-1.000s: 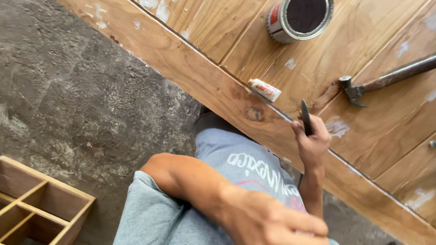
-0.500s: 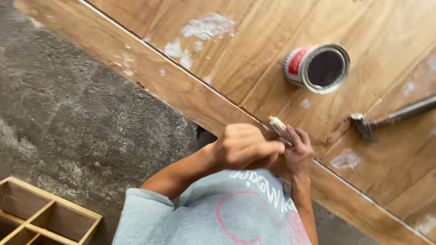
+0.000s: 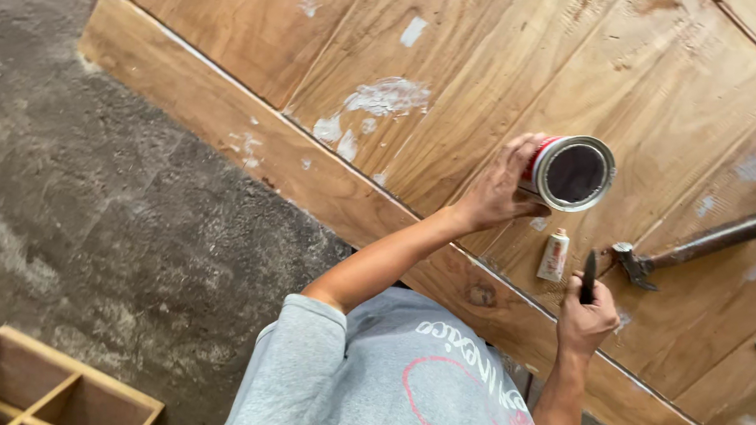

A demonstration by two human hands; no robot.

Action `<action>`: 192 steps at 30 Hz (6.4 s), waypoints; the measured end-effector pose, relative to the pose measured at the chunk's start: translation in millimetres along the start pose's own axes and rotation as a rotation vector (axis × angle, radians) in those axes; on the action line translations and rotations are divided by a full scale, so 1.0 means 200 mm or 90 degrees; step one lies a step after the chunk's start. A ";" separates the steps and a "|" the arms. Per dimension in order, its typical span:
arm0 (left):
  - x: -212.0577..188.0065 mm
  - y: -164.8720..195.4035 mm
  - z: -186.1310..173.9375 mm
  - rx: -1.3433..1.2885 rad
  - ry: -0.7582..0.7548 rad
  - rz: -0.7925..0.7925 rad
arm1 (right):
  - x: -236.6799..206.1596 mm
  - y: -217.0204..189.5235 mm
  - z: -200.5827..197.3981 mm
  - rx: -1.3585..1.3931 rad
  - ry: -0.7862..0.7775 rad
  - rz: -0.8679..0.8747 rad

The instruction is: The person uses a small knife to press filler from a can into gaps and holes on a wooden cabinet panel, scraping and smoothing the filler across several spots on the surface.

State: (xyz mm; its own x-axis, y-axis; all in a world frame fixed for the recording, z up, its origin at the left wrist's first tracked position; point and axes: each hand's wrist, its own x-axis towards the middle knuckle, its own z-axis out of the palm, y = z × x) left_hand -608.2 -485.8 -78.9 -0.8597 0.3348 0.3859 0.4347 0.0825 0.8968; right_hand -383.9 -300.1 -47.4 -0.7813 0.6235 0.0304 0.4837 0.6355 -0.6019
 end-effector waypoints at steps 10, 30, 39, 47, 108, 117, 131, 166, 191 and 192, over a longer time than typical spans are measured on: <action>0.03 0.00 0.06 -0.057 0.007 0.043 | -0.13 -0.16 -0.11 0.245 -0.020 0.120; -0.51 0.51 -0.63 0.173 0.088 -0.024 | -0.10 -0.27 -0.15 0.547 -0.234 0.067; -0.71 0.72 -0.60 0.135 0.056 -0.087 | -0.27 -0.13 -0.08 0.799 -0.444 0.186; -0.77 0.69 -0.62 0.152 0.024 -0.116 | -0.38 -0.19 -0.10 0.711 -0.361 0.169; 0.95 -1.44 -1.53 0.270 0.075 0.040 | 0.83 -0.84 0.78 -0.147 0.145 0.038; 0.89 -1.54 -1.60 0.381 0.031 0.044 | 1.17 -0.90 0.66 -0.156 0.067 0.059; 0.89 -1.48 -1.58 0.430 0.038 0.017 | 1.24 -1.00 0.64 -0.302 -0.015 0.071; 0.89 -1.52 -1.59 0.424 0.035 0.038 | 1.15 -0.84 0.82 0.013 0.053 0.155; 0.93 -1.43 -1.56 0.370 0.036 0.032 | 1.15 -0.92 0.82 -0.159 0.119 0.092; 0.93 -1.42 -1.56 0.372 0.037 0.034 | 1.15 -0.92 0.82 -0.158 0.114 0.091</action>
State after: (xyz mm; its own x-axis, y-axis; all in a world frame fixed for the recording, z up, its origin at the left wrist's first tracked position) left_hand -976.1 -739.8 -194.9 -0.8390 0.3021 0.4526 0.5390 0.5763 0.6144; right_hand -716.6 -347.3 -60.4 -0.6274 0.7705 0.1129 0.6818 0.6136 -0.3982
